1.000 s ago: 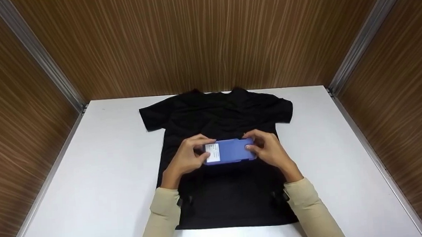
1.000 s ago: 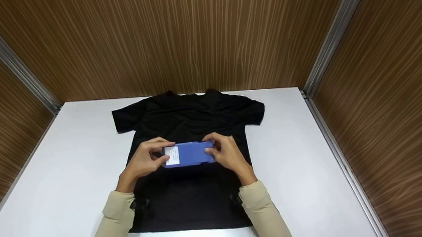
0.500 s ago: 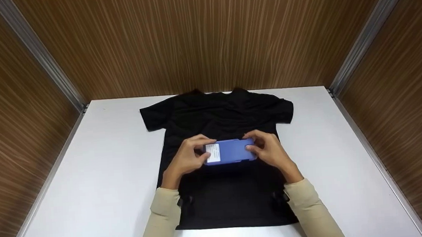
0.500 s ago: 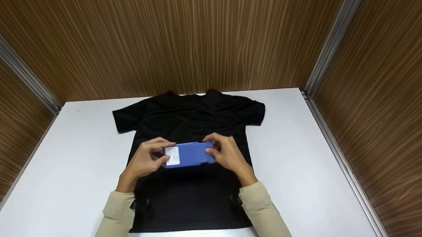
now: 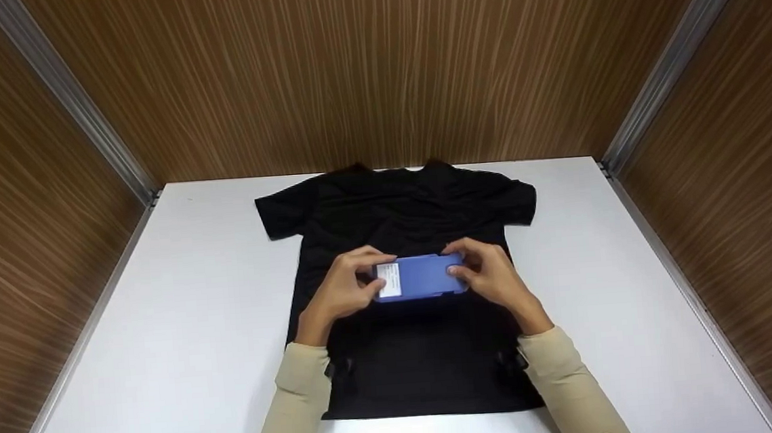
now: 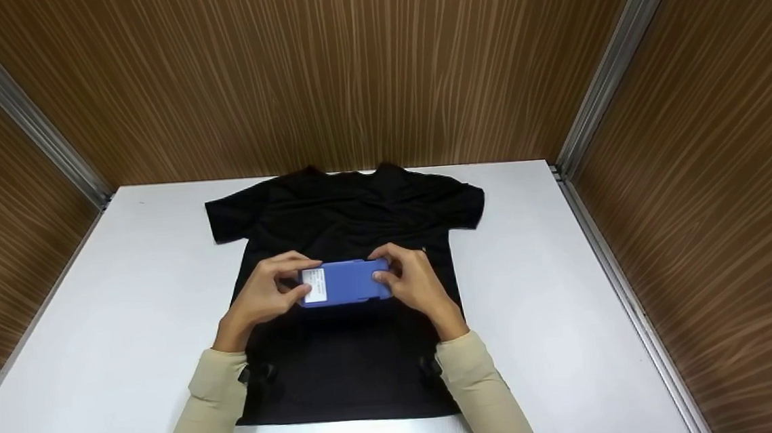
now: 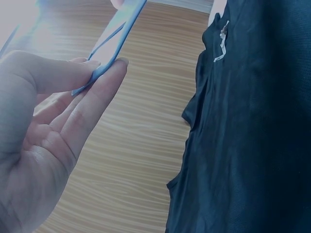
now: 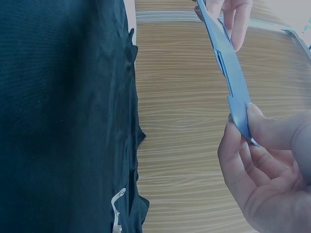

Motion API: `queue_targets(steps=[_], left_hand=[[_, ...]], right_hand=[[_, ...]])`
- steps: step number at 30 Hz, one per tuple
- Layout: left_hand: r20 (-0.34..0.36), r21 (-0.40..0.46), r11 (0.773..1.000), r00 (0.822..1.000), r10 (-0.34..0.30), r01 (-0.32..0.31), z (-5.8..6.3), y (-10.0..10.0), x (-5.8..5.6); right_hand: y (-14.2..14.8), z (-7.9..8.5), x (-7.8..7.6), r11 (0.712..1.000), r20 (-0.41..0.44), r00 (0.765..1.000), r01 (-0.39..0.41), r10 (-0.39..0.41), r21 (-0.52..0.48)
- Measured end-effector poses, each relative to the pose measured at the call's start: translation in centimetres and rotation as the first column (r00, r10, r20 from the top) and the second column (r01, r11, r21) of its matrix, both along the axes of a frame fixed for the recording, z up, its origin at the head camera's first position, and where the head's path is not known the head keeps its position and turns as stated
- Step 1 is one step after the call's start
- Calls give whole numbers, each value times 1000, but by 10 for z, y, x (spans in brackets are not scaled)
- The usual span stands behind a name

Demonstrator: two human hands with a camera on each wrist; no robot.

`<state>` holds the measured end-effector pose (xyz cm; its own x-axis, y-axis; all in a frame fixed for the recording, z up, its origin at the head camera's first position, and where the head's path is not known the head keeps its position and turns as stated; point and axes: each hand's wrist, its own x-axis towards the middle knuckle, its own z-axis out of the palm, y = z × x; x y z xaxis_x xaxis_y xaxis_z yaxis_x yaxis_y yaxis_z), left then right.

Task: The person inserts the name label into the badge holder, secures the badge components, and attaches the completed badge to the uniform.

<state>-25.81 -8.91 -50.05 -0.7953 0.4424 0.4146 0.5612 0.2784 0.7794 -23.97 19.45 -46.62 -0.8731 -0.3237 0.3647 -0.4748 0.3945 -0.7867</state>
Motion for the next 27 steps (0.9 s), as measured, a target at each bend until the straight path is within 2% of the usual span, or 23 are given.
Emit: queue_targets(steps=[21,27], left_hand=[[0,-5,1000,1000,-14,14,-2,2,-1],[0,-7,1000,1000,-14,13,-3,2,-1]], right_hand=[[-1,-2,1,1000,-17,1000,-17,17,1],[7,-29,-16,1000,-7,1000,-15,15,-7]])
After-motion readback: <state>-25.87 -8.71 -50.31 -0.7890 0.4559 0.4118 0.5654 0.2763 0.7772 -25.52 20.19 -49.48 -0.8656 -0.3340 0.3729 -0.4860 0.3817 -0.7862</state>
